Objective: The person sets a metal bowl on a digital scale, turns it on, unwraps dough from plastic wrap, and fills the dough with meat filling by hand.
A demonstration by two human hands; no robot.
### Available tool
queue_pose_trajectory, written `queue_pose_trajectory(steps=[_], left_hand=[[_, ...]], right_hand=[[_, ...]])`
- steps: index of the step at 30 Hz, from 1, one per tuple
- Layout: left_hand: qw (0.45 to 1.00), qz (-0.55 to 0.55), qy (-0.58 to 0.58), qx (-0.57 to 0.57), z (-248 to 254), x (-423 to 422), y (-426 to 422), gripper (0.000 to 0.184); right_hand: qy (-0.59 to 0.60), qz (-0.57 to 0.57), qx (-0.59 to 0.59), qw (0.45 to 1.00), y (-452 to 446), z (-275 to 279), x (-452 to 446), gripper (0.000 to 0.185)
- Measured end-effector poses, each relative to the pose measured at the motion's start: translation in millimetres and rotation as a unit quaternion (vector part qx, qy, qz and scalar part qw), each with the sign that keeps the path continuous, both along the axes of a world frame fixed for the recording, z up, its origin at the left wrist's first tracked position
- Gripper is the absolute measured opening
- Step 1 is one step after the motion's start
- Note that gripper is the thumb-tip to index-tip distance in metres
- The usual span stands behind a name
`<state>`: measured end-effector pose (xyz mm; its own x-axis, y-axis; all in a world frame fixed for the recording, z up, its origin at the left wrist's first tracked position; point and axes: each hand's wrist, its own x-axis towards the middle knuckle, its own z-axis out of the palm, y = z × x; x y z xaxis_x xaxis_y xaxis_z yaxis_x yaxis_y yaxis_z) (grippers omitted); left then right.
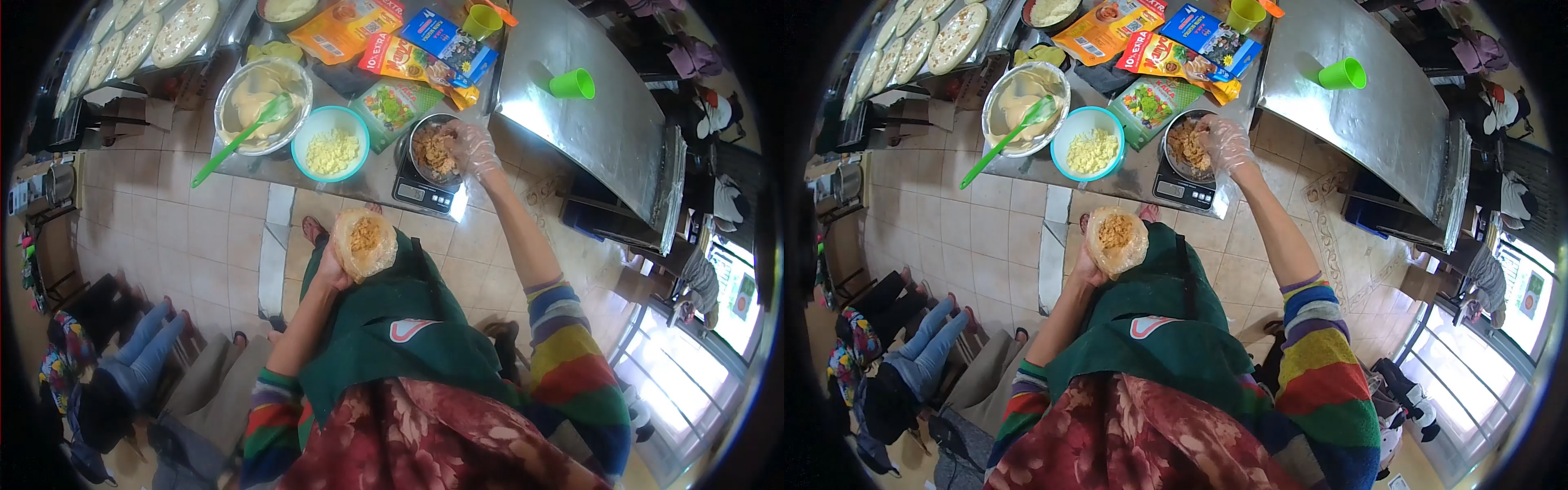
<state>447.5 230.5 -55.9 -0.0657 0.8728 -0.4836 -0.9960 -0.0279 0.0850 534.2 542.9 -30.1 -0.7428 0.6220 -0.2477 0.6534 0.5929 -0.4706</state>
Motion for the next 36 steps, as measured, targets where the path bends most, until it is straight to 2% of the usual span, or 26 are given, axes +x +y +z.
queue_pose_trajectory(steps=[2, 6, 9, 11, 15, 17, 20, 23, 25, 26, 29, 30, 33, 36], left_hand=[[0.999, 0.002, -0.015, 0.041, -4, 0, 0, 0.058], [0.993, 0.030, -0.085, 0.073, 6, -1, 10, 0.057], [0.999, 0.010, -0.029, 0.037, 2, -1, 7, 0.056], [0.999, 0.004, -0.036, 0.024, 0, -2, 7, 0.055], [0.998, -0.020, -0.001, -0.056, 0, -1, 8, 0.059], [0.999, -0.014, -0.025, -0.036, -1, 0, 10, 0.057], [0.999, -0.020, -0.034, -0.010, -2, 0, 13, 0.056], [0.999, -0.036, -0.010, -0.001, 0, 2, 22, 0.056], [0.999, -0.046, -0.006, 0.002, 3, 2, 26, 0.057], [0.999, -0.050, -0.014, 0.005, 4, 1, 28, 0.057], [0.996, -0.070, -0.048, -0.004, 5, 1, 36, 0.058], [0.995, -0.078, -0.062, -0.012, 5, 1, 37, 0.058], [0.998, -0.056, -0.024, -0.028, -2, 3, 37, 0.058], [0.999, -0.043, -0.033, 0.005, 3, 1, 38, 0.057]], right_hand=[[0.062, -0.012, -0.039, 0.997, 5, 0, 8, 0.018], [0.077, -0.080, -0.167, 0.980, 1, 22, 14, 0.016], [0.125, -0.125, -0.268, 0.947, 0, 25, 20, 0.015], [0.166, -0.169, -0.346, 0.908, 0, 19, 26, 0.014], [0.202, -0.173, -0.408, 0.873, -12, 35, 33, 0.015], [0.240, -0.171, -0.465, 0.835, -30, 52, 31, 0.015], [0.197, -0.088, -0.492, 0.844, -62, 80, 22, 0.018], [0.208, -0.064, -0.513, 0.830, -103, 80, 17, 0.017], [0.155, 0.040, -0.337, 0.928, -125, 88, 11, 0.016], [0.125, 0.091, -0.241, 0.958, -135, 92, 9, 0.016], [0.070, 0.169, -0.052, 0.982, -166, 81, 16, 0.019], [0.116, 0.195, -0.037, 0.973, -167, 78, 18, 0.022], [0.123, 0.144, -0.078, 0.979, -154, 80, 16, 0.020], [0.119, 0.036, -0.224, 0.967, -112, 98, 14, 0.017]])
